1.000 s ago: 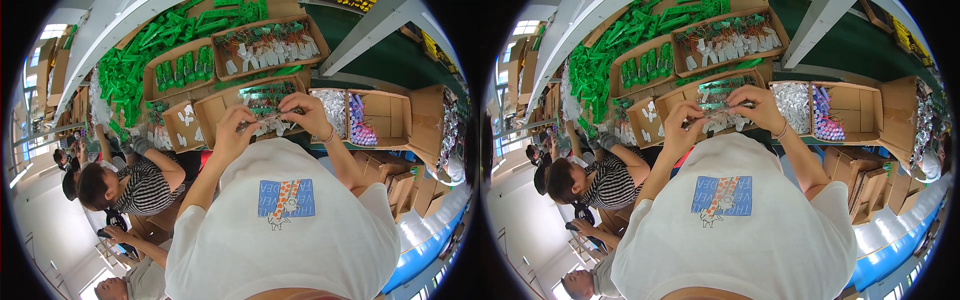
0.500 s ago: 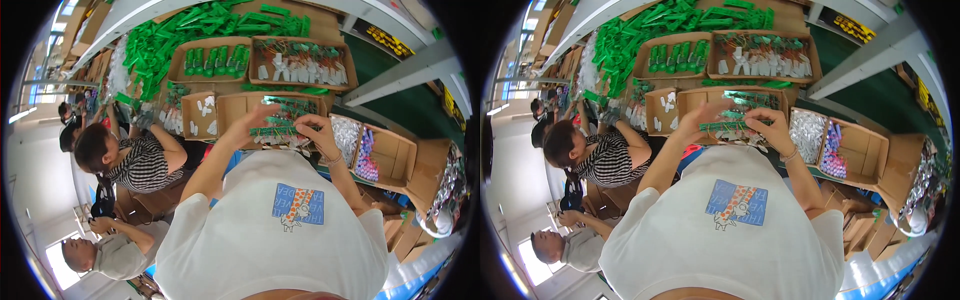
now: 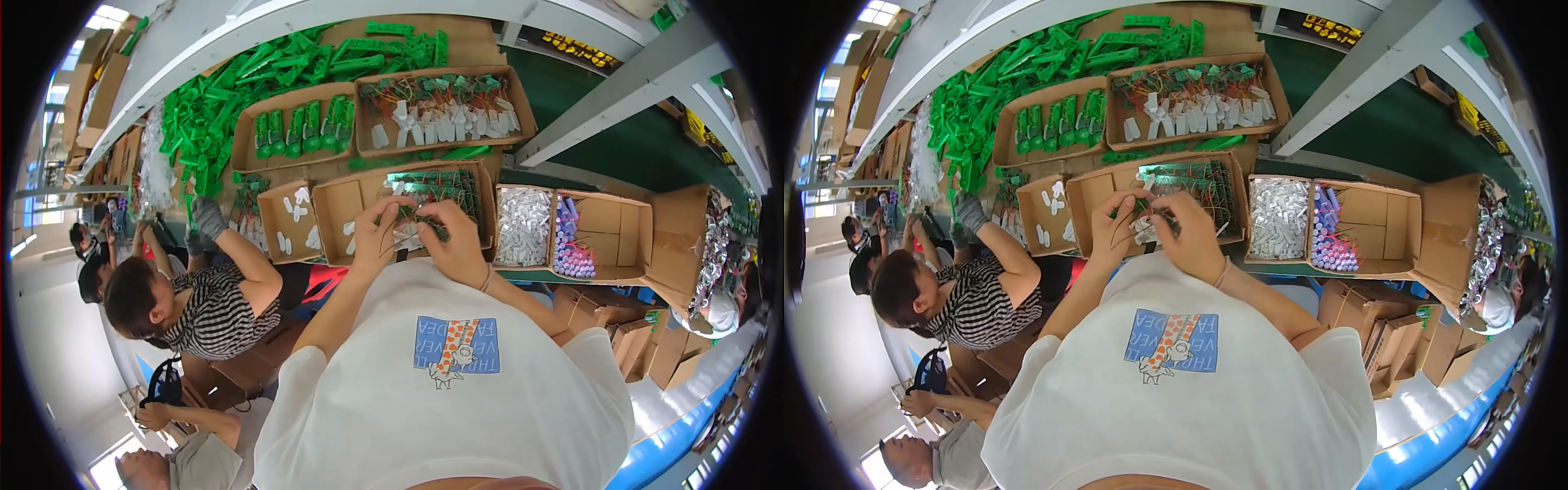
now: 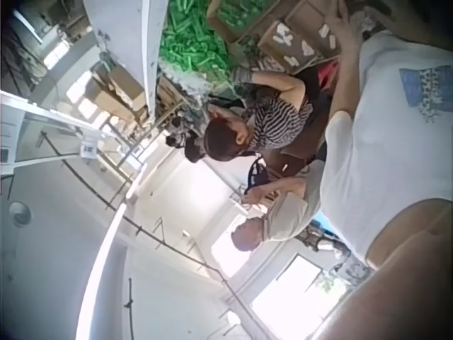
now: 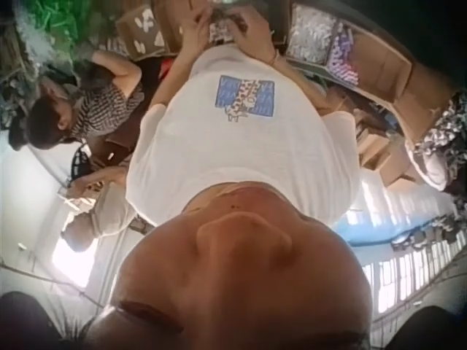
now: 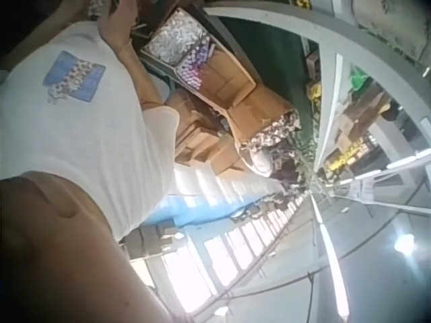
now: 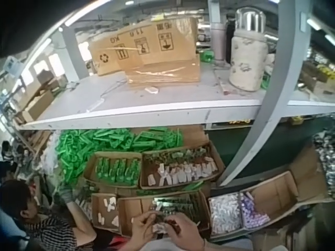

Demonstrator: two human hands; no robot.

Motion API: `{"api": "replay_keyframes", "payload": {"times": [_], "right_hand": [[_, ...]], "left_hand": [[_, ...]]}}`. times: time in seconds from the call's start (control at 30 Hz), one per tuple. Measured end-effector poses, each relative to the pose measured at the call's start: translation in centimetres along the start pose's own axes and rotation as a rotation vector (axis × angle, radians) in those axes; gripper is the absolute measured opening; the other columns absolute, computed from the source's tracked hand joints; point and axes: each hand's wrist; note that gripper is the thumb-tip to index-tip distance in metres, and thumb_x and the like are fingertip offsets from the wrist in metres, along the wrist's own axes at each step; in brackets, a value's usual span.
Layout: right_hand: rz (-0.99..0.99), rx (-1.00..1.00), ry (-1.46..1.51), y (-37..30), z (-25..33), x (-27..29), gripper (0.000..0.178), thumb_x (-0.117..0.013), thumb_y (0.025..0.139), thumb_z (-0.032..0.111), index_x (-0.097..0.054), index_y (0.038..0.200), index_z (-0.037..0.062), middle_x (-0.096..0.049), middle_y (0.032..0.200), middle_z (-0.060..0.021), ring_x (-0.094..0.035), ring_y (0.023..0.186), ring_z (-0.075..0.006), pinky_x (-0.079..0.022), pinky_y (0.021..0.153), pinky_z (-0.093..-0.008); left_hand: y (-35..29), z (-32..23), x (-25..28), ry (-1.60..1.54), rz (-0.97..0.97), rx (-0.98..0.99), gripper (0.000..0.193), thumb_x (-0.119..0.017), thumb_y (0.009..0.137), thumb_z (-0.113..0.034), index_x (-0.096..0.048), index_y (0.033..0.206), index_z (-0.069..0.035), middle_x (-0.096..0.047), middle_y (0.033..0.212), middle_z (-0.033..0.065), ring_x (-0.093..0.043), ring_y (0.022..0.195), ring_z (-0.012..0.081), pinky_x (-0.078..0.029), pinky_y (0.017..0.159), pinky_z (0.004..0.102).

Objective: Assembling and sorting LED lighting components at a factory workbench.

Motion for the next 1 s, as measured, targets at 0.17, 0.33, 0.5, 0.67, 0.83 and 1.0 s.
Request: {"api": "replay_keyframes", "payload": {"times": [0.17,0.33,0.5,0.67,0.83,1.0], "right_hand": [[0.025,0.006,-0.065,-0.4,0.9,-0.2,0.014,-0.065,0.084,0.001,-0.061,0.096,-0.0012,-0.063,0.090,-0.0137,-0.063,0.078,-0.0239,-0.050,0.070,-0.0302],[0.097,-0.303,0.270,0.8,-2.3,3.4,0.008,-0.063,0.088,0.005,-0.064,0.092,-0.0017,-0.066,0.087,-0.0060,-0.061,0.079,-0.0116,-0.050,0.063,-0.0273],[0.196,-0.604,0.652,2.0,-5.1,2.2,0.010,-0.062,0.089,0.008,-0.063,0.091,-0.0017,-0.066,0.090,-0.0061,-0.063,0.076,-0.0141,-0.051,0.063,-0.0280],[-0.123,-0.100,-0.010,-0.5,-1.1,-1.4,0.013,-0.059,0.091,0.015,-0.062,0.091,0.0022,-0.063,0.090,-0.0145,-0.063,0.080,-0.0263,-0.050,0.071,-0.0350],[-0.120,0.025,-0.230,1.0,-4.3,0.9,0.015,-0.059,0.089,0.015,-0.064,0.095,0.0029,-0.061,0.094,-0.0134,-0.058,0.091,-0.0299,-0.047,0.081,-0.0398],[0.102,-0.367,0.552,1.7,-7.5,3.2,0.015,-0.054,0.095,0.008,-0.063,0.106,0.0023,-0.062,0.102,-0.0031,-0.057,0.100,-0.0130,-0.045,0.089,-0.0267]], "left_hand": [[-1.0,2.6,0.8,0.051,-0.185,0.081,0.026,-0.047,0.102,-0.017,-0.064,0.103,0.002,-0.064,0.095,0.0075,-0.061,0.085,0.0140,-0.053,0.075,0.0281],[0.5,3.9,2.5,-0.550,-0.152,0.258,0.029,-0.051,0.100,-0.021,-0.061,0.116,0.001,-0.065,0.107,0.0102,-0.063,0.092,0.0175,-0.054,0.076,0.0297],[-0.3,-1.8,-2.7,-0.539,0.021,0.516,0.030,-0.057,0.094,-0.014,-0.060,0.121,-0.003,-0.066,0.102,0.0058,-0.061,0.088,0.0122,-0.051,0.079,0.0264],[-0.5,1.5,-3.1,0.181,-0.131,0.116,0.023,-0.059,0.094,-0.011,-0.066,0.113,0.000,-0.069,0.090,0.0061,-0.062,0.083,0.0100,-0.051,0.073,0.0244],[0.0,1.5,-2.9,-0.349,-0.037,0.405,0.022,-0.061,0.094,-0.013,-0.067,0.112,-0.003,-0.068,0.093,0.0069,-0.061,0.079,0.0085,-0.049,0.067,0.0229],[1.1,2.6,-4.8,-0.395,0.018,0.392,0.022,-0.072,0.084,-0.011,-0.069,0.105,-0.004,-0.066,0.097,0.0053,-0.061,0.082,0.0124,-0.050,0.069,0.0243]]}}
Point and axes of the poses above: each hand's wrist, its own y-axis towards the middle knuckle, its own x-axis out of the back of the hand, z = x × y
